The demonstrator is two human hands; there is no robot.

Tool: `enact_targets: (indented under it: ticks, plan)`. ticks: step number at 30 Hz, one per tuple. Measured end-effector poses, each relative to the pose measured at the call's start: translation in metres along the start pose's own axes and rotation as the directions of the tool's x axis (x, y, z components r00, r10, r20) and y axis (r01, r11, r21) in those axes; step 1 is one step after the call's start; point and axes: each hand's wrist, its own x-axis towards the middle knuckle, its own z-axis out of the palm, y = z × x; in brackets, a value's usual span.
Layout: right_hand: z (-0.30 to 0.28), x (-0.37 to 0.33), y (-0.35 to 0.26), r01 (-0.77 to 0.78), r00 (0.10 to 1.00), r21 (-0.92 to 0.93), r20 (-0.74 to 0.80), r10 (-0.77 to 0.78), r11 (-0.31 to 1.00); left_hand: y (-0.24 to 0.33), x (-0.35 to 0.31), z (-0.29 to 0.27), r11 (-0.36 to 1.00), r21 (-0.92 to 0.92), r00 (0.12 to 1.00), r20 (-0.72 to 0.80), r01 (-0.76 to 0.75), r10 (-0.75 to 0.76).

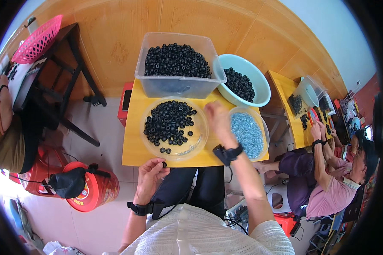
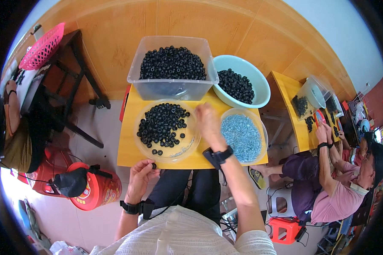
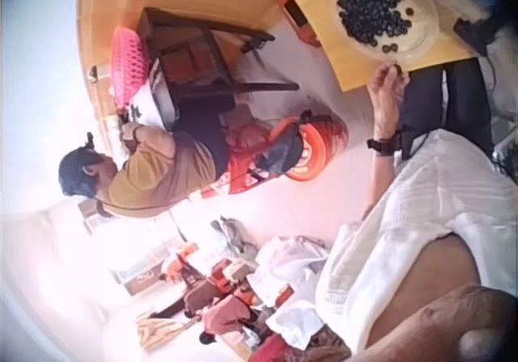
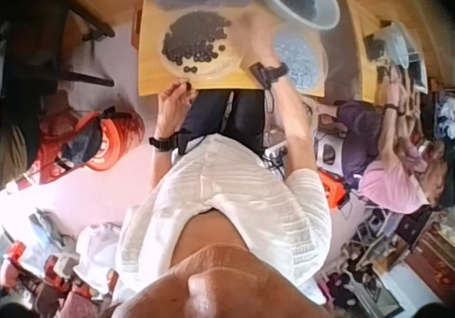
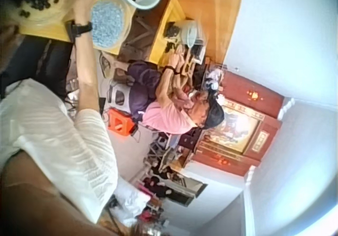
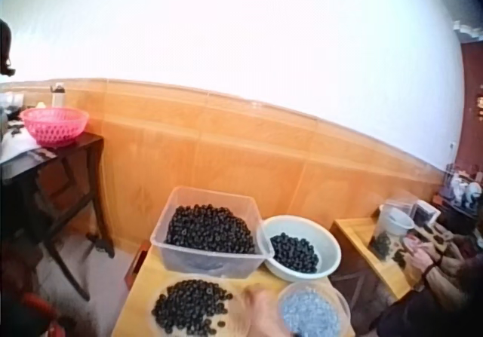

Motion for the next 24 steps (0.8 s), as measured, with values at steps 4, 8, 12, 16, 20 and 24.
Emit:
enact_targets:
  ticks: [4, 8, 12, 16, 20, 24]
  plan:
    - [-0.127, 0.049, -0.080, 0.032, 0.878, 0.514, -0.424, 0.222, 0.857, 0.005, 0.002, -0.001, 1.000, -0.001, 0.999, -0.044, -0.009, 0.009]
    - [-0.153, 0.022, -0.092, 0.019, 0.629, 0.231, -0.759, 0.168, 0.973, 0.005, 0.008, 0.006, 1.000, 0.021, 1.000, -0.027, -0.010, 0.010]
    - [-0.042, -0.061, -0.053, -0.110, 0.923, -0.201, 0.343, 0.175, 0.973, 0.004, 0.007, 0.009, 0.998, 0.065, 0.997, -0.079, -0.015, 0.021]
    - [-0.031, -0.084, -0.052, -0.228, 0.964, -0.009, 0.137, 0.227, 0.974, 0.007, 0.007, 0.007, 0.999, 0.036, 0.999, -0.054, -0.001, 0.003]
    - [-0.025, -0.097, -0.037, -0.251, 0.955, 0.057, 0.174, 0.238, 0.966, 0.006, 0.002, 0.008, 0.999, 0.043, 0.998, -0.066, -0.010, 0.013]
    - [-0.024, -0.098, -0.035, -0.316, 0.935, 0.075, 0.194, 0.297, 0.946, 0.006, 0.003, 0.007, 0.997, 0.072, 0.999, -0.049, -0.016, 0.020]
